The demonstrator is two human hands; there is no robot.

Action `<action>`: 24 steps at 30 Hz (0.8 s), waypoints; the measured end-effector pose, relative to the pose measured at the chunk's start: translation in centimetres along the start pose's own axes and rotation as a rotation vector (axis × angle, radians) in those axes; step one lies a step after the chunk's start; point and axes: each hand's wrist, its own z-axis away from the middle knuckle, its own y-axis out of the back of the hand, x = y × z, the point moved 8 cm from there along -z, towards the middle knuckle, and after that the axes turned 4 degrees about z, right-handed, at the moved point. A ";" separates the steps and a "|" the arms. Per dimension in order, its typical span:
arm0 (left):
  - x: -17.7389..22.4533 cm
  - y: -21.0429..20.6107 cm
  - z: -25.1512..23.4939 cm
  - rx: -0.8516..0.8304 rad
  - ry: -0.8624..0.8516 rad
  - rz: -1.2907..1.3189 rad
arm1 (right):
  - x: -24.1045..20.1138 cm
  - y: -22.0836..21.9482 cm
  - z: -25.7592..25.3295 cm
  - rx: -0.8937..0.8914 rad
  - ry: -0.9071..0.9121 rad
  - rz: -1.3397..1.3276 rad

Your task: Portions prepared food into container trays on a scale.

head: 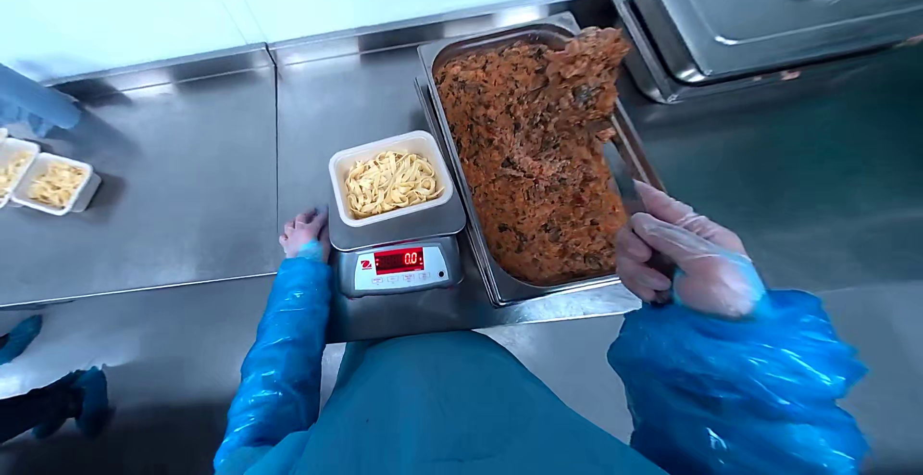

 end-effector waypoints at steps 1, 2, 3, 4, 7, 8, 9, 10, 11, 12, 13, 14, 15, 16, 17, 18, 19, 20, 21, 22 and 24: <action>-0.1 -0.3 -0.1 -0.001 0.003 -0.005 | -0.5 -0.6 -0.2 -0.018 0.008 0.009; 0.0 -0.4 -0.2 -0.001 0.009 -0.007 | -1.0 -1.3 -0.3 -0.030 0.014 0.017; 0.1 -0.5 -0.4 -0.010 0.016 -0.008 | -1.3 -2.0 -0.4 -0.044 0.015 0.025; 0.3 -0.5 -0.4 -0.027 0.021 -0.003 | -1.5 -2.8 -0.6 -0.072 0.015 0.040; 0.3 -0.7 -0.3 -0.028 -0.001 0.003 | -1.4 -5.8 -1.4 -0.184 0.018 0.089; 0.1 -0.7 -0.2 -0.020 -0.013 0.006 | -1.2 -6.8 -1.7 -0.219 0.013 0.116; 0.0 -0.9 -0.2 -0.010 -0.029 0.008 | -0.8 -7.8 -2.1 -0.253 0.007 0.153; -0.1 -1.0 -0.1 -0.002 -0.041 0.004 | -0.3 -8.7 -2.6 -0.279 0.019 0.224; -0.2 -1.1 0.2 0.011 -0.050 -0.006 | 0.2 -9.4 -3.3 -0.298 0.068 0.361; -0.2 -1.1 0.5 0.019 -0.055 -0.019 | 0.6 -9.9 -4.1 -0.314 0.140 0.566; -0.3 -1.1 0.9 0.017 -0.052 -0.026 | 0.8 -10.4 -4.8 -0.344 0.225 0.805; -0.5 -1.2 1.2 0.015 -0.046 -0.027 | 1.1 -10.8 -5.4 -0.395 0.296 1.026; -0.8 -1.2 1.6 0.014 -0.042 -0.029 | 1.7 -11.1 -5.9 -0.456 0.281 1.211; -1.1 -1.4 2.0 0.020 -0.049 -0.033 | 1.8 -11.2 -6.2 -0.493 0.267 1.324; -1.3 -1.5 2.4 0.033 -0.060 -0.037 | 1.4 -11.2 -6.1 -0.495 0.293 1.362; -1.5 -1.5 2.7 0.041 -0.062 -0.035 | 0.7 -11.0 -6.0 -0.474 0.332 1.363; -1.5 -1.5 3.2 0.042 -0.059 -0.025 | 0.2 -10.7 -5.8 -0.448 0.373 1.340; -1.5 -1.4 3.5 0.036 -0.051 -0.022 | -0.2 -10.3 -5.6 -0.413 0.413 1.288; -1.4 -1.5 3.8 0.033 -0.044 -0.020 | -0.3 -10.0 -5.4 -0.376 0.461 1.241; -1.4 -1.5 3.9 0.045 -0.045 -0.019 | -0.3 -10.0 -5.2 -0.352 0.500 1.214; -1.5 -1.7 4.1 0.072 -0.048 -0.023 | 0.6 -10.7 -4.8 -0.389 0.494 1.282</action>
